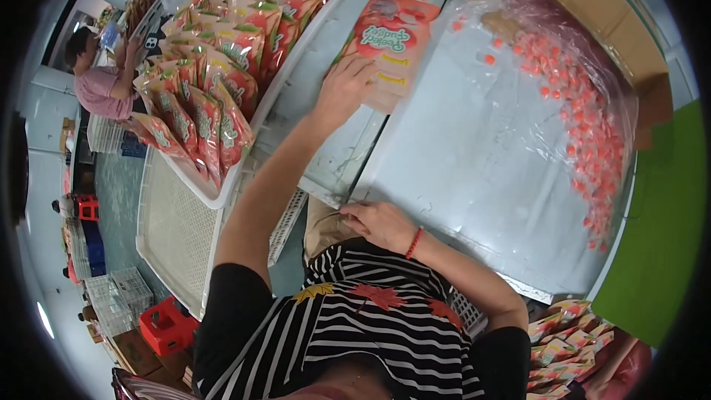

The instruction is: Manually fill retail-sized bags with small individually wrapped candies and seal them.

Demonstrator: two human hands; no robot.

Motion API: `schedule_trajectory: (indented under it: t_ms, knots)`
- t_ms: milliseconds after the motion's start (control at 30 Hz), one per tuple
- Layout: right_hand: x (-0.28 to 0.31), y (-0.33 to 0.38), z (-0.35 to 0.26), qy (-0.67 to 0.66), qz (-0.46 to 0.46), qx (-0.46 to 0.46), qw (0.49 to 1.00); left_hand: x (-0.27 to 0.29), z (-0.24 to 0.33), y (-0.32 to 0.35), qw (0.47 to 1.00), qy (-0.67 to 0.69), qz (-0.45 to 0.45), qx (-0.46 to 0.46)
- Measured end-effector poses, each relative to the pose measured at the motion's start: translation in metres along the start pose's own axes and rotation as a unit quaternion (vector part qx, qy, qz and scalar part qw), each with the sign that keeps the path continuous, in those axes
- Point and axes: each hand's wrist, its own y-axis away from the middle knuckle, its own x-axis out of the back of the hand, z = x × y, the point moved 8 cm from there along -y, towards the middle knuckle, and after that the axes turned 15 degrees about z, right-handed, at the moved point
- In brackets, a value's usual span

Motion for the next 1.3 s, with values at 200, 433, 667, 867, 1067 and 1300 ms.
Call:
schedule_trajectory:
  t_ms: [200,433,667,867,1067,1300]
  knots:
    - [0.034,0.023,0.027,-0.061,0.068,-0.063,0.994,-0.062,-0.036,0.013,0.993,-0.024,-0.085,-0.078]
    - [0.039,0.027,0.039,-0.084,0.091,-0.075,0.989,-0.063,-0.023,-0.001,0.967,-0.046,-0.129,-0.213]
    - [0.036,0.024,0.050,-0.071,0.120,-0.059,0.988,-0.090,-0.038,0.003,0.950,-0.073,-0.290,-0.091]
    - [0.029,0.025,0.061,-0.111,0.111,-0.114,0.981,-0.076,-0.030,-0.003,0.957,-0.041,-0.215,-0.193]
    - [0.021,0.025,0.076,-0.168,0.107,-0.172,0.965,-0.095,-0.039,-0.003,0.919,-0.160,-0.324,-0.157]
    - [0.029,0.025,0.068,-0.161,0.158,-0.124,0.966,-0.089,-0.041,-0.003,0.923,-0.084,-0.329,-0.179]
